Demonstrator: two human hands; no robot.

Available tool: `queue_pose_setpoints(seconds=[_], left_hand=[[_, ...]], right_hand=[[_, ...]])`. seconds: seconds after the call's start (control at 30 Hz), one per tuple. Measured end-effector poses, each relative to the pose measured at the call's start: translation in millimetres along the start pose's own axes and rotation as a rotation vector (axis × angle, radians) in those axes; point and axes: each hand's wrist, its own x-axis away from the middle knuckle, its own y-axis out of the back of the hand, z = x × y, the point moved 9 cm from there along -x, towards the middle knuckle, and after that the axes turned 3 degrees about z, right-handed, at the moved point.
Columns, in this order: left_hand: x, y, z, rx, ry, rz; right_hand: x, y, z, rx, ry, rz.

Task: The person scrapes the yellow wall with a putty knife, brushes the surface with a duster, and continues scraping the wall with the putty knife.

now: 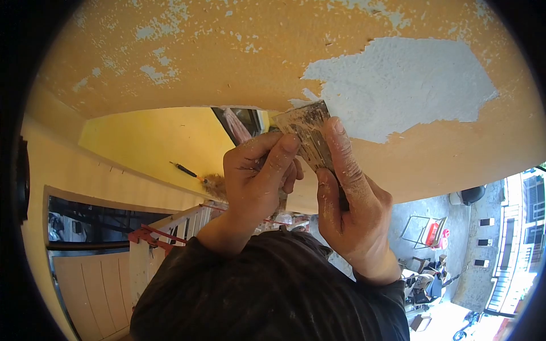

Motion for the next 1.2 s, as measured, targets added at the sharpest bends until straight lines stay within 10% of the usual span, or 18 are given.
queue_pose_setpoints(seconds=[1.2], left_hand=[[-4.9,5.4,-8.5,0.092,-0.077,-0.137]], right_hand=[[-12.8,1.3,0.0,-0.145,0.007,-0.022]])
